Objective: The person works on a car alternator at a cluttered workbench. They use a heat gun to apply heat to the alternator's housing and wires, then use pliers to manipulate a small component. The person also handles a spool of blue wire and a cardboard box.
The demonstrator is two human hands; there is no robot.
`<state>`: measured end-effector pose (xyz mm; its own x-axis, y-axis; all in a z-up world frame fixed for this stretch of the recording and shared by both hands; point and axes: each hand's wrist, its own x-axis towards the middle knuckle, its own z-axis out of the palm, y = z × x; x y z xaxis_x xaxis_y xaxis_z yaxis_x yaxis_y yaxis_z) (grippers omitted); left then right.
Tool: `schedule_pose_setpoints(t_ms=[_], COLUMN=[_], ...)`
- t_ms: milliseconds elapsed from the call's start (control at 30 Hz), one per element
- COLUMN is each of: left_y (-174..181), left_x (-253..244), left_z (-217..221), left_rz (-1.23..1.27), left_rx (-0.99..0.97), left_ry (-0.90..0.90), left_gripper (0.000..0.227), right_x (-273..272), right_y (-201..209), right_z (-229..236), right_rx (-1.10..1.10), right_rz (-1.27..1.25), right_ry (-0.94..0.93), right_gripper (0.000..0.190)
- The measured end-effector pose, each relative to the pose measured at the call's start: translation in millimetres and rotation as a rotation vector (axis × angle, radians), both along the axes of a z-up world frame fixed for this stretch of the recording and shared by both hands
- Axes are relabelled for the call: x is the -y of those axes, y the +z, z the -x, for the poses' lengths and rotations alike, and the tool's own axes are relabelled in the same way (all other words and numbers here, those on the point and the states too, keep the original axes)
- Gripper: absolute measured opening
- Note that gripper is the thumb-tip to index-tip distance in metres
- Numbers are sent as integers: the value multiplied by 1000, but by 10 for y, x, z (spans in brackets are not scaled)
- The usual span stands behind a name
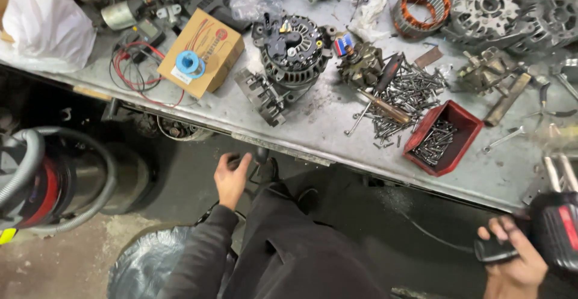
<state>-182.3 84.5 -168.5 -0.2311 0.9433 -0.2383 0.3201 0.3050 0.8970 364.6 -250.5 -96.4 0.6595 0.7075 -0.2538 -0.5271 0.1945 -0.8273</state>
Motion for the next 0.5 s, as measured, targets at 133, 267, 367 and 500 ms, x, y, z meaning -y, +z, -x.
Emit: schedule_pose_setpoints(t_ms=[133, 267, 367, 500], left_y=[-204, 149, 427, 702], left_x=[37, 54, -139, -399], left_z=[240, 296, 291, 304], left_rz=[-80, -25, -99, -86], left_rx=[-18, -98, 5, 134], left_ry=[0, 57, 59, 32], left_gripper=[37, 30, 25, 21], right_x=[114, -217, -461, -857], right_y=[189, 276, 134, 263], right_z=[226, 215, 134, 452], right_rx=[-75, -152, -426, -525], right_rz=[-231, -316, -769, -947], right_ry=[127, 145, 664, 875], right_gripper=[43, 44, 19, 20])
